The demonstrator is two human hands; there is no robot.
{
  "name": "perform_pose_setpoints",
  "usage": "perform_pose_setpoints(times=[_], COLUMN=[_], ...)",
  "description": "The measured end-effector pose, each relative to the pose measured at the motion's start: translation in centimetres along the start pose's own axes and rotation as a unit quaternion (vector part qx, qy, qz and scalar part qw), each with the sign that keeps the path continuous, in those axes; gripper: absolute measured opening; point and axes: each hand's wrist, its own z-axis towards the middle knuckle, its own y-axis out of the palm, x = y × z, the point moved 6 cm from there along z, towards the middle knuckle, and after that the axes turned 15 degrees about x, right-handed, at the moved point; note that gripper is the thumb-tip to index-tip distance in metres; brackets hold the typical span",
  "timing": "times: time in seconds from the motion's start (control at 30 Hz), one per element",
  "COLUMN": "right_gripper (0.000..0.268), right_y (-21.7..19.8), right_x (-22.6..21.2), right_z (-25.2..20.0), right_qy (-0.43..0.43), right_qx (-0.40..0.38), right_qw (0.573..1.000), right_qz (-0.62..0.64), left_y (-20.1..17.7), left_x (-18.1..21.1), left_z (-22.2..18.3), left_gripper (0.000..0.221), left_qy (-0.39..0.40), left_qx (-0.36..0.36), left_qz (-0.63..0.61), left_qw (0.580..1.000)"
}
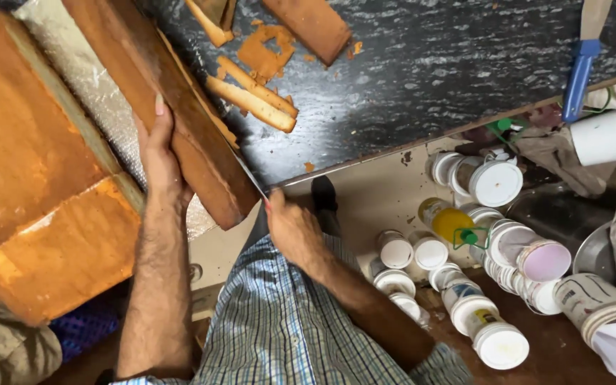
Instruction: Assembling and trimming layers of cake on a bakery production table.
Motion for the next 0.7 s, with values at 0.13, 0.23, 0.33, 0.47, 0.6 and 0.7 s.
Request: perform_pose_setpoints(times=[0.13,0.23,0.33,0.47,0.6,0.7], right_gripper=[0.026,0.025,0.025,0.03,0.027,0.025], right_y=[0.6,1.3,1.3,2.2,-0.2,-2.4], right_x=[1.6,0.6,2.0,4.2,3.6,2.5], right_z=[-1.8,0.8,-1.3,-5.3,-2.5,-1.0], right_qy=[0.006,-0.018,0.004,0.042,0.05,0.026], right_qx=[0.01,0.015,0.005,-0.015,0.051,0.094], right_qw=[1.0,1.0,1.0,0.998,0.997,0.995], right_qz=[0.011,0.003,0.021,0.035,-0.014,-0.012], left_y=[-1.2,-1.5,-1.0,-1.6,-0.8,0.4], left_x=[-1.3,-1.9,-1.1,-1.9,-0.6,0.8], left_z=[1.1,0.9,0.7,1.1,-0.9,-3.2], left_gripper=[0.068,0.066,0.065,0.066,0.071,0.076], left_qy=[0.002,0.002,0.002,0.008,0.016,-0.006], left_qx=[0.006,0.009,-0.002,0.007,0.015,0.04], left_qz=[0.009,0.019,0.009,0.002,0.008,0.036], left_qw=[1.0,1.0,1.0,1.0,1.0,0.999])
